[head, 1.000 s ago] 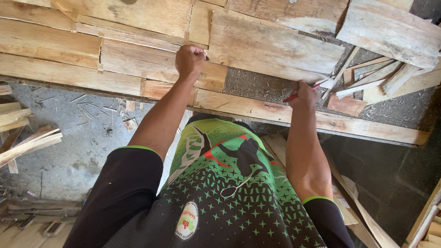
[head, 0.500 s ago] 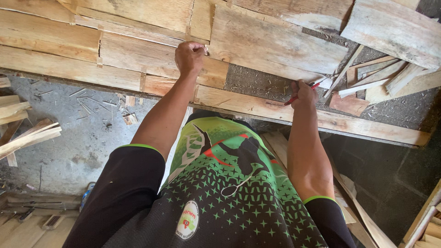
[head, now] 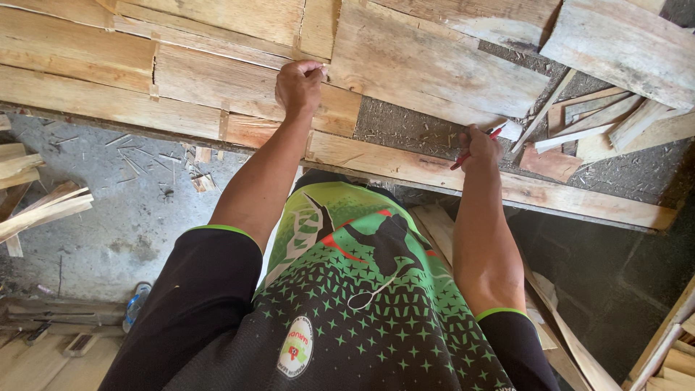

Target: The person arranges wooden planks on a workbench, using a red utility knife to mark and cut the wood. They repeatedly pick up planks, align them, and make adjustments to fit them into a specific layout.

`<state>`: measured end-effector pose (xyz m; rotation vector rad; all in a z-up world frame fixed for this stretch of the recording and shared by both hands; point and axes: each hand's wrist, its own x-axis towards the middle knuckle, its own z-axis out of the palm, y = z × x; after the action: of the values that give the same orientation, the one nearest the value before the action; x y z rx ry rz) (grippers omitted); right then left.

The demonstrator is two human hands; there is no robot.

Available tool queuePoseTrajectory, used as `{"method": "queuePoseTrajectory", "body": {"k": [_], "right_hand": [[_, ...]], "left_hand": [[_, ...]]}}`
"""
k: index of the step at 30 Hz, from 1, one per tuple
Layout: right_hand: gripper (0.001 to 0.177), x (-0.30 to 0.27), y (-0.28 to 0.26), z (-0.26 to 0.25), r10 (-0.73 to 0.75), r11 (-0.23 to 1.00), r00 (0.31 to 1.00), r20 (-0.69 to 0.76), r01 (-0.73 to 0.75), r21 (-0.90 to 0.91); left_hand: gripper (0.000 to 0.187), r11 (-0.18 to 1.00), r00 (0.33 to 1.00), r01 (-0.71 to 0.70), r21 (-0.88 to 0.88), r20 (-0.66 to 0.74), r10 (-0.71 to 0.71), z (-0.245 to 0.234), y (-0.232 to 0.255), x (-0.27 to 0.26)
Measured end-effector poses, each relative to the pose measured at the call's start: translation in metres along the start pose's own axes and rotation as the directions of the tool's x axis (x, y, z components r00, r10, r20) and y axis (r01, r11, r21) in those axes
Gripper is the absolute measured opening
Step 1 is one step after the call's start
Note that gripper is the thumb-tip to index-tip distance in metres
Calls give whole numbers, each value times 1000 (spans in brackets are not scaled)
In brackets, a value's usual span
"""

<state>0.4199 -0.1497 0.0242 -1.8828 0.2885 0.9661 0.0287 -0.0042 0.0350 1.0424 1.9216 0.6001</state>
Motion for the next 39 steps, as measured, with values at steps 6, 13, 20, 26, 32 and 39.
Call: {"method": "queuePoseTrajectory", "body": {"k": [6,13,20,26,32,39], "right_hand": [[20,-9,3,0,-104,989,989,-106,91,-118],[29,-47,35,24,-777,486,587,225,788,-377],[27,-156,21,115,-310,-32,625,716,746,-665],[15,-167,14,183,-269,-530,295,917,749,-397],[19,-154,15,201,-256,-635,188,948,707,-312],[17,-159,11,199,-222,-537,285,933,762,-361]], "left_hand": [[9,1000,999,-9,13,-37,9,7,-9,4],[9,1000,999,-25,6,-39,25,2,-5,0],[9,992,991,120,-47,60,-118,-11,9,-9],[6,996,994,-74,-47,-80,70,-6,-1,-5],[6,1000,1000,-21,4,-9,21,3,-11,6],[7,999,1000,-20,29,5,20,2,-11,7]]}}
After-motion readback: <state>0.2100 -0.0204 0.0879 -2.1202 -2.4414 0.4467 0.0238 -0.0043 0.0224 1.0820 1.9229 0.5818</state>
